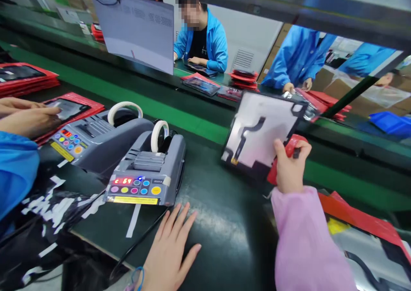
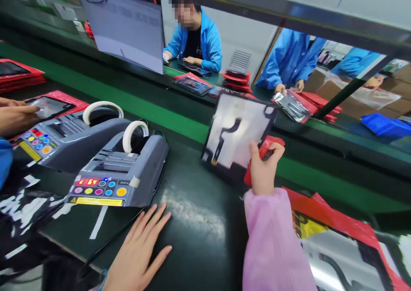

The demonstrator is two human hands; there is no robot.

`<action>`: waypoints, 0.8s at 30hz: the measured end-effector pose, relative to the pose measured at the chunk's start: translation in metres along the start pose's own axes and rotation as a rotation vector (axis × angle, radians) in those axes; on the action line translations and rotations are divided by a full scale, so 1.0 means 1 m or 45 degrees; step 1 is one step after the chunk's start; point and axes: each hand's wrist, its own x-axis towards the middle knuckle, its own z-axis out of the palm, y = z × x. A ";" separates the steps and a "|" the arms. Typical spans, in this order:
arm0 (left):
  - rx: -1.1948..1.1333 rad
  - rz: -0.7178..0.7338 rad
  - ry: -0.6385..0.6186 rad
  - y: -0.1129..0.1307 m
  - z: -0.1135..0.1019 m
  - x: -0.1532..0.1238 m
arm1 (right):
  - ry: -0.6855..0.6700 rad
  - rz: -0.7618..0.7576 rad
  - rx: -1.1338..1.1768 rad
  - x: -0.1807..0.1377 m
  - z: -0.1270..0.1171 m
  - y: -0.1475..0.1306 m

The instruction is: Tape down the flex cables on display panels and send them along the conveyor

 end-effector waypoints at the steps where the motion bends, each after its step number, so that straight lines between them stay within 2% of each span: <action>1: 0.004 0.002 0.012 0.000 0.000 0.000 | 0.067 0.001 -0.012 0.013 0.004 0.008; 2: 0.008 0.006 0.022 -0.001 0.000 0.001 | 0.090 0.013 -0.032 0.022 0.008 0.017; 4: 0.018 0.016 0.032 -0.002 -0.001 0.002 | 0.005 0.052 -0.090 0.022 0.012 0.033; 6: 0.020 0.025 0.029 -0.003 -0.001 0.003 | -0.182 0.075 -0.152 0.000 0.005 0.042; 8: 0.022 0.031 0.025 -0.004 -0.001 0.004 | -0.360 0.055 -0.205 -0.036 -0.015 0.045; 10: 0.030 0.044 0.031 -0.003 0.001 0.004 | -0.517 0.011 -0.241 -0.076 -0.049 0.045; 12: 0.038 0.051 0.048 -0.003 0.004 0.004 | -0.602 -0.031 -0.322 -0.108 -0.094 0.049; 13: 0.037 0.050 0.055 -0.004 0.006 0.004 | -0.686 -0.148 -0.421 -0.119 -0.117 0.054; 16: 0.010 0.030 0.047 -0.005 0.011 0.004 | -0.838 -0.479 -0.784 -0.139 -0.179 0.074; 18: -0.019 -0.006 0.027 -0.004 0.011 0.005 | -0.892 -0.570 -0.979 -0.145 -0.199 0.083; 20: -0.064 -0.030 0.002 0.004 0.009 0.010 | -0.998 -0.596 -1.055 -0.149 -0.199 0.079; 22: -0.142 0.001 -0.045 0.020 0.004 0.016 | -1.176 -0.635 -1.015 -0.153 -0.182 0.064; 24: -0.236 0.113 -0.115 0.043 0.000 0.022 | -1.336 -0.700 -0.914 -0.157 -0.161 0.046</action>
